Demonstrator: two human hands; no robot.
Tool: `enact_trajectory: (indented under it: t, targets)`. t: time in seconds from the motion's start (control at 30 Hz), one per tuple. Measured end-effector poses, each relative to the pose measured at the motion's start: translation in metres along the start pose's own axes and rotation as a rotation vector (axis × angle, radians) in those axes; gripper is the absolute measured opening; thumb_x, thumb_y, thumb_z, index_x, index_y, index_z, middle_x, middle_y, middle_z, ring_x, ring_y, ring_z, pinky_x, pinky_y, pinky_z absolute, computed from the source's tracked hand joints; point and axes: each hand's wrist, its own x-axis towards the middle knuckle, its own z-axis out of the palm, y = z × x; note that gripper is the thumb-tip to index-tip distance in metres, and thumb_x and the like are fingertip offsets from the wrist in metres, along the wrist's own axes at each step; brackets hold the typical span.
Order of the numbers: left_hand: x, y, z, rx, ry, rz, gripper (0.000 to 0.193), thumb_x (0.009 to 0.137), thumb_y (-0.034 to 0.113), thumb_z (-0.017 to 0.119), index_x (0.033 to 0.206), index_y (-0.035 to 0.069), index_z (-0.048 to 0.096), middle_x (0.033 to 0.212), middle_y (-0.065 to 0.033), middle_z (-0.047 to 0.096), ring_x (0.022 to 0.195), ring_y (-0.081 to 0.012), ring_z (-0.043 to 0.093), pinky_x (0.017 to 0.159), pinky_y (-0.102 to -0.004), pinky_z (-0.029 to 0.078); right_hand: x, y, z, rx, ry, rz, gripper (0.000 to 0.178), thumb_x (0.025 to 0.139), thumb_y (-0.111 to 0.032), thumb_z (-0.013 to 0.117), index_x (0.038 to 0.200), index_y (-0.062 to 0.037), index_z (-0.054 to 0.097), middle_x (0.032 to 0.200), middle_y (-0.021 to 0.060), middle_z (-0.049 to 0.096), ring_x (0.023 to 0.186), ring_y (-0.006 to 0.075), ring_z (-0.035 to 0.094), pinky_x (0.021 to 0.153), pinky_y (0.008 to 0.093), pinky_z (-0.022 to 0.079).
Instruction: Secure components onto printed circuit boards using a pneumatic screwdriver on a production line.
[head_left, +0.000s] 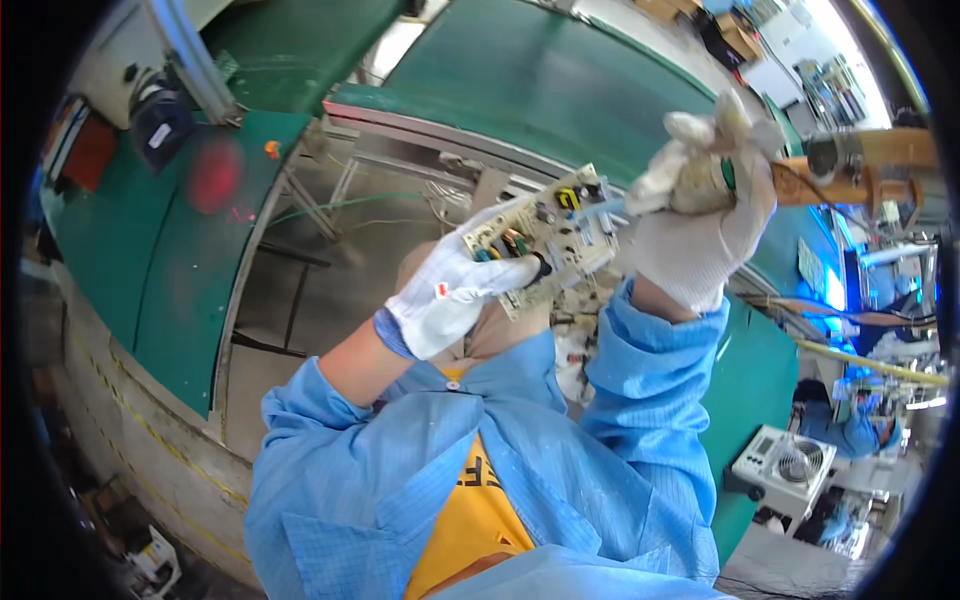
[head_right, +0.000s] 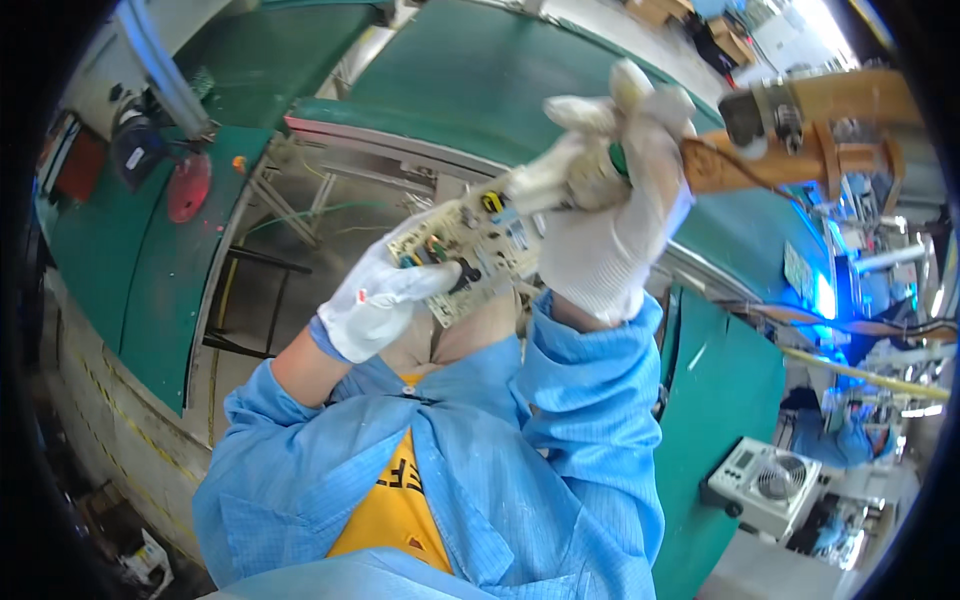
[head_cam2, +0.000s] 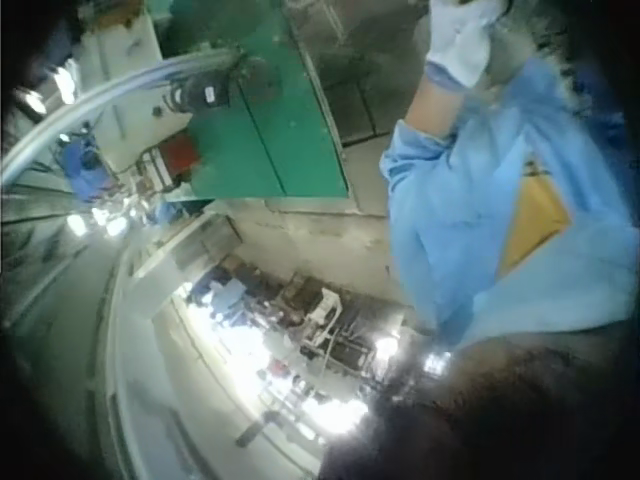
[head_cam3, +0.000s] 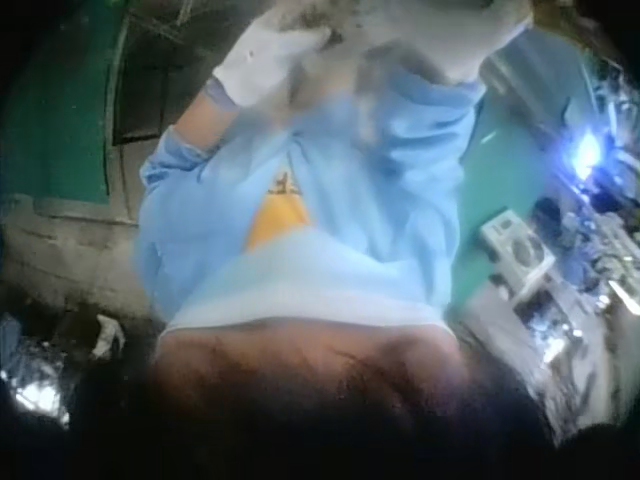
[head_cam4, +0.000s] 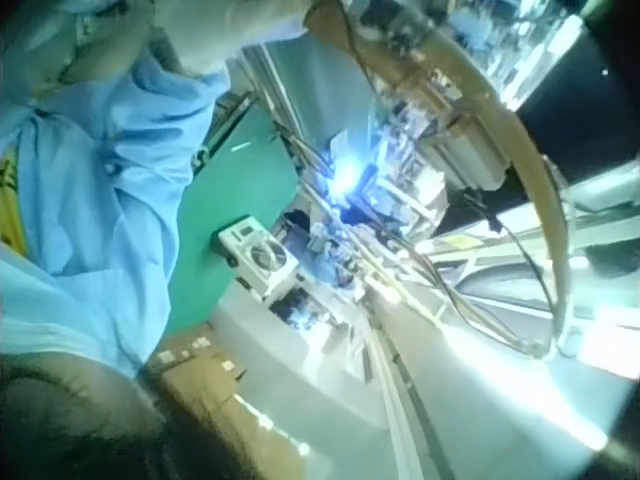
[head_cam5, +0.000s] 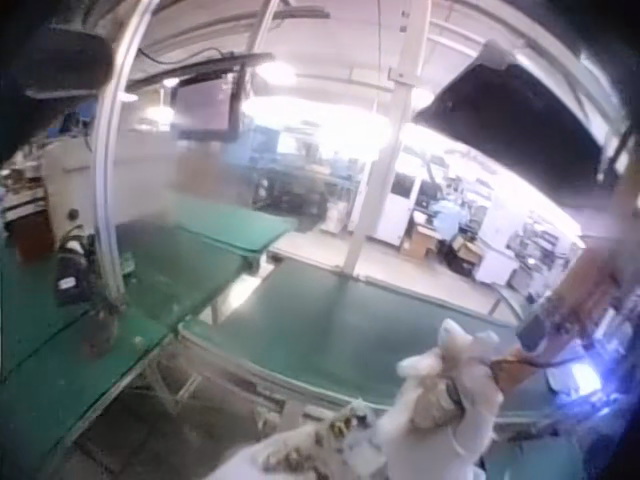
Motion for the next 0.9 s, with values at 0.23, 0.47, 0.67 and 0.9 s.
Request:
enact_trajectory:
  t: [0.23, 0.47, 0.67, 0.9]
  targets:
    - [0.005, -0.01, -0.005, 0.154, 0.04, -0.011, 0.055, 0.086, 0.01, 0.066, 0.134, -0.003, 0.043, 0.122, -0.0118, 0.058, 0.113, -0.0173, 0.056, 0.097, -0.0306, 0.046, 0.0, 0.007, -0.007, 0.011, -0.015, -0.014, 0.04, 0.09, -0.031, 0.052, 0.113, 0.0014, 0.062, 0.089, 0.015, 0.066, 0.065, 0.0181, 0.063, 0.049, 0.0262, 0.054]
    - [-0.002, 0.005, 0.013, 0.295, -0.007, 0.015, 0.059, 0.084, 0.013, 0.068, 0.135, -0.002, 0.042, 0.121, -0.0125, 0.058, 0.113, -0.0187, 0.056, 0.096, -0.032, 0.047, -0.002, 0.005, -0.007, -0.143, 0.072, -0.14, 0.034, 0.087, -0.024, 0.056, 0.11, -0.0007, 0.063, 0.091, 0.0108, 0.066, 0.078, 0.0188, 0.065, 0.055, 0.0275, 0.057]
    - [-0.002, 0.005, 0.012, 0.144, -0.024, -0.061, 0.06, 0.085, 0.014, 0.068, 0.136, -0.001, 0.041, 0.122, -0.0128, 0.057, 0.114, -0.0199, 0.056, 0.097, -0.0334, 0.047, -0.006, 0.004, 0.004, -0.26, 0.13, -0.124, 0.03, 0.086, -0.024, 0.055, 0.107, -0.0048, 0.064, 0.092, 0.0115, 0.066, 0.078, 0.0197, 0.065, 0.055, 0.0283, 0.056]
    - [0.002, 0.0, 0.007, 0.139, -0.004, -0.088, 0.061, 0.084, 0.014, 0.07, 0.136, -0.001, 0.041, 0.121, -0.0122, 0.058, 0.113, -0.0196, 0.056, 0.096, -0.0332, 0.048, 0.0, 0.003, -0.014, 0.233, -0.11, 0.044, 0.038, 0.091, -0.031, 0.052, 0.104, 0.0019, 0.065, 0.086, 0.0141, 0.067, 0.077, 0.0185, 0.065, 0.056, 0.0288, 0.057]
